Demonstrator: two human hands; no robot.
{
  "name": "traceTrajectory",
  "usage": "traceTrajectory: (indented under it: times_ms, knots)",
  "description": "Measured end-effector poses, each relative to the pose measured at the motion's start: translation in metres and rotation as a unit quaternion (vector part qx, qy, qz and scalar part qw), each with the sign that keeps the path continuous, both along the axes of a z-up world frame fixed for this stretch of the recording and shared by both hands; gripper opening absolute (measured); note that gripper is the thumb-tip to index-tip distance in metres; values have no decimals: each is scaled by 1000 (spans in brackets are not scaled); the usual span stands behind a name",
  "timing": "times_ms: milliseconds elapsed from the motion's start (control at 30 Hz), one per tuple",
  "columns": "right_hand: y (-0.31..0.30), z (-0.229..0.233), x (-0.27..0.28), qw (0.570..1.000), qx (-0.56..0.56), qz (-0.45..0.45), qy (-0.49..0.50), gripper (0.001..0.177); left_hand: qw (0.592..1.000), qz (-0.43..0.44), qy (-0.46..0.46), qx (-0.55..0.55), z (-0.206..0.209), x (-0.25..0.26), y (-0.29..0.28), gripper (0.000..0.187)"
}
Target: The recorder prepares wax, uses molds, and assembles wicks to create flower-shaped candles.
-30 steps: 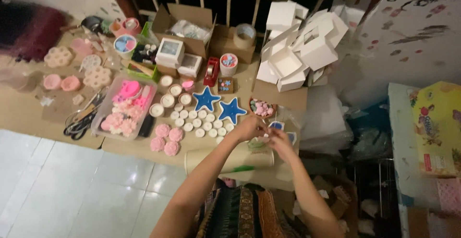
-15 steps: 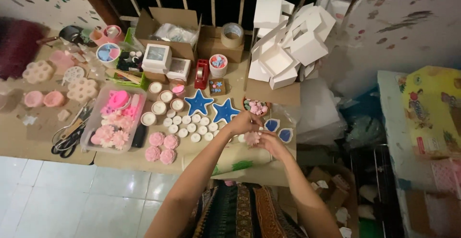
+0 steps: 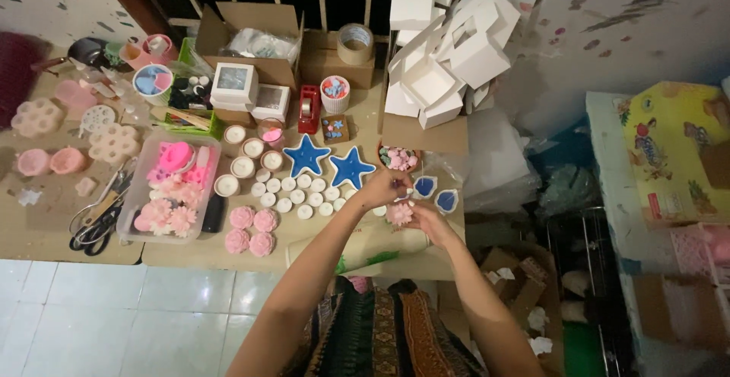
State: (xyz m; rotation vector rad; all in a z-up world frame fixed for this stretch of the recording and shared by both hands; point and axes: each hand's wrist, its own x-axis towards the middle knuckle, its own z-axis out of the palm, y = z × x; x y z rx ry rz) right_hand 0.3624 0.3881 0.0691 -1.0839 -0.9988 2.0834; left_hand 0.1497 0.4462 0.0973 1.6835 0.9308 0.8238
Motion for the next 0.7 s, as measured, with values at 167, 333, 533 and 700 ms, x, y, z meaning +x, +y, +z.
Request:
traceTrajectory:
  times_ms: [167, 333, 533, 700]
  knots:
    - [2, -10, 7, 996, -43, 18, 76, 52, 991, 8, 36, -129, 53, -3, -13, 8]
    - [8, -8, 4, 983, -103, -6, 149, 54, 995, -13, 53, 82, 38, 1, -13, 12]
    - [8, -28, 1, 996, -66, -37, -40, 40, 997, -25, 42, 60, 29, 1, -9, 11]
    - [0, -40, 6, 999, -28, -33, 2, 35, 998, -24, 23, -57, 21, 0, -3, 5]
